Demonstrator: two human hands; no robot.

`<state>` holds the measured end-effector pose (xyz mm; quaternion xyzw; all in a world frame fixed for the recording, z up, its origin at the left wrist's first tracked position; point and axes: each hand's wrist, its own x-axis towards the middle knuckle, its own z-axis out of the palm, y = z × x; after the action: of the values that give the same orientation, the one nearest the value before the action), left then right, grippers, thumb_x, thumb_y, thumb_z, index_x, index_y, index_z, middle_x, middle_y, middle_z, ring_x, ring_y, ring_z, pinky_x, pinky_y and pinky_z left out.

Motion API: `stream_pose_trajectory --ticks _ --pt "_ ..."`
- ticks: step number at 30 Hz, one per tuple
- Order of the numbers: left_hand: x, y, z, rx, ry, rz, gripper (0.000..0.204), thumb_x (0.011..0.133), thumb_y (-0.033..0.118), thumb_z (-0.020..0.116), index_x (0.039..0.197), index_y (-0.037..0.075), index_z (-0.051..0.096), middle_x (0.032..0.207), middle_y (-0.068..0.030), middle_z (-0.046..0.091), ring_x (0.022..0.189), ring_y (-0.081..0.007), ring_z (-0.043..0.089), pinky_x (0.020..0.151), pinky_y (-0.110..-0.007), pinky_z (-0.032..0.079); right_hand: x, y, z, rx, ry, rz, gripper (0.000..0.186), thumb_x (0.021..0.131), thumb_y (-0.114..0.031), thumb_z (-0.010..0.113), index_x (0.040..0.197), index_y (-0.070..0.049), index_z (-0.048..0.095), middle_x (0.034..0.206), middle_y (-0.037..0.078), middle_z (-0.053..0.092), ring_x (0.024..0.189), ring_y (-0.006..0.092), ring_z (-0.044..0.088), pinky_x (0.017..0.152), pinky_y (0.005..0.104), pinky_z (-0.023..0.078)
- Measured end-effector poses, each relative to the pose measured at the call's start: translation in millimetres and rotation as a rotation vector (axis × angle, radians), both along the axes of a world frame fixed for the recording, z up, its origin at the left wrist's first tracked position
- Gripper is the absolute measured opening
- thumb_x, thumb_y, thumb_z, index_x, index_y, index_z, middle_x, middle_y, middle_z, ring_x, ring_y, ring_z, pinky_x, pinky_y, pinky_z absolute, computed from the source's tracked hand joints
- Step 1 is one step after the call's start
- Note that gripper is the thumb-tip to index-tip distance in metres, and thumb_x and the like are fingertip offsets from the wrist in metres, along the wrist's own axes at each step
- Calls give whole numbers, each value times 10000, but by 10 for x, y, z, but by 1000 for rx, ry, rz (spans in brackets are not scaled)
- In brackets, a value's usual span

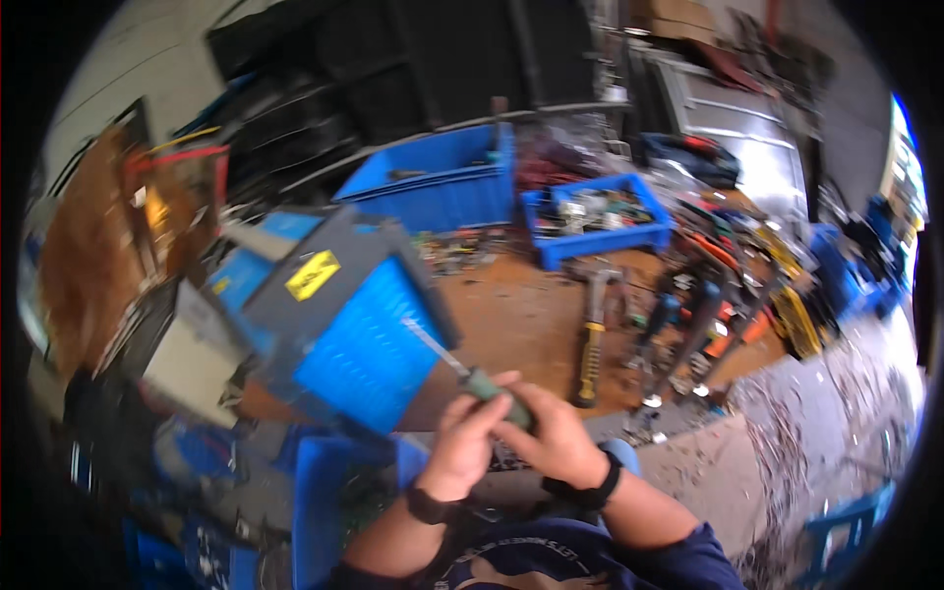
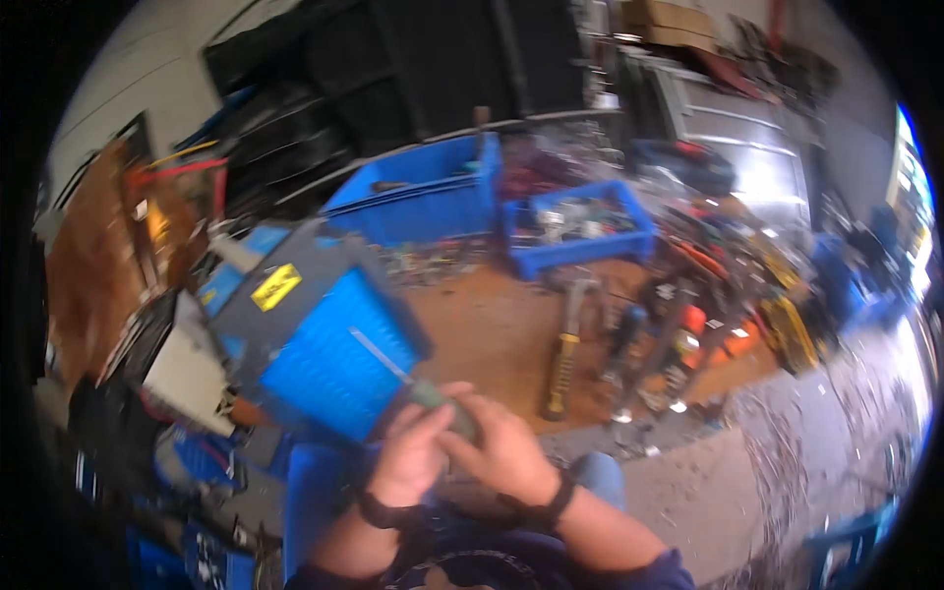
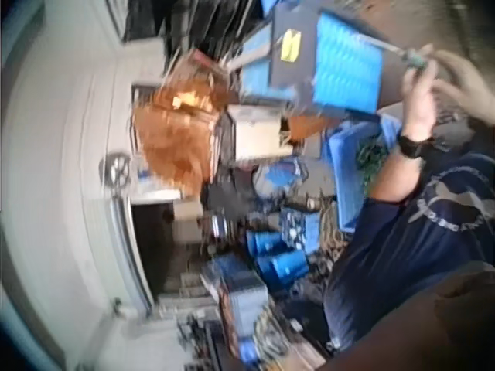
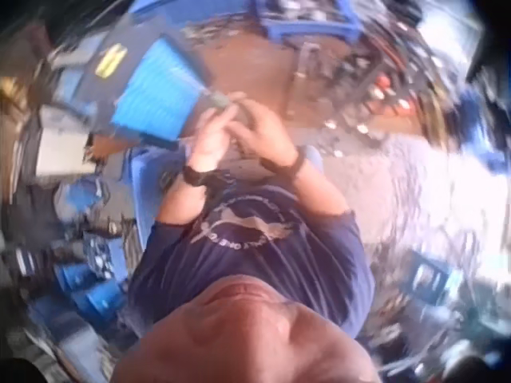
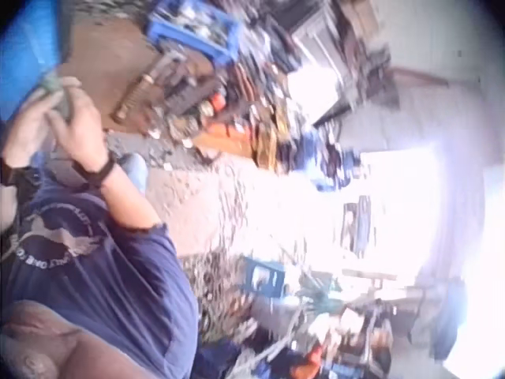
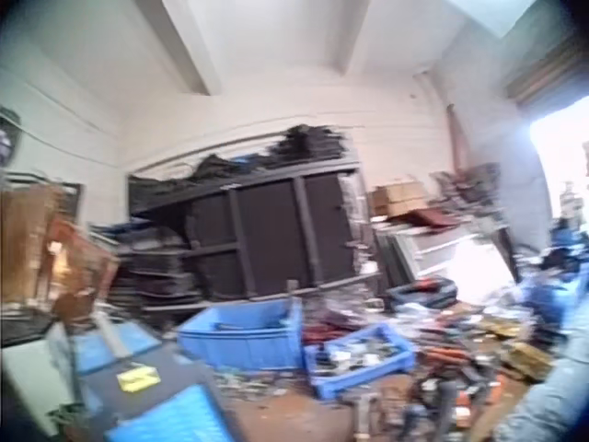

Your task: The person uses a screwdriver to remove screws from a blue electronic device labeled 'HOLM' on a cluttered workbench. They rotate the device to access different sides and eventually remove a black cable assembly from the unit.

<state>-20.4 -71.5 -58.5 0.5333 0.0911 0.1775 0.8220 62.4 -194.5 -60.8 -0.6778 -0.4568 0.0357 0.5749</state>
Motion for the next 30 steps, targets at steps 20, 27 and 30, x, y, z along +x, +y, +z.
stream_pose_trajectory --ticks 20,27,30 --pt "-1082 598 -649 185 222 -80 286 919 245 606 992 -28 653 941 -111 667 887 -198 620 805 -330 490 221 -935 -548 -481 -65 -137 389 825 -230 689 1143 -21 607 963 193 640 910 360 628 801 424 507" --pt "-1324 581 -741 488 448 12 120 850 114 664 890 2 678 805 -14 655 747 -94 573 695 -254 457 163 -917 -590 -556 -66 -126 359 829 -233 664 1119 -27 613 940 190 634 887 374 624 773 440 503" --pt "-1348 621 -742 610 498 7 160 833 113 731 916 -13 679 768 -14 660 688 -83 577 638 -240 475 149 -830 -535 -592 -78 -112 343 827 -225 663 1102 -26 617 942 188 634 874 365 629 764 438 505"
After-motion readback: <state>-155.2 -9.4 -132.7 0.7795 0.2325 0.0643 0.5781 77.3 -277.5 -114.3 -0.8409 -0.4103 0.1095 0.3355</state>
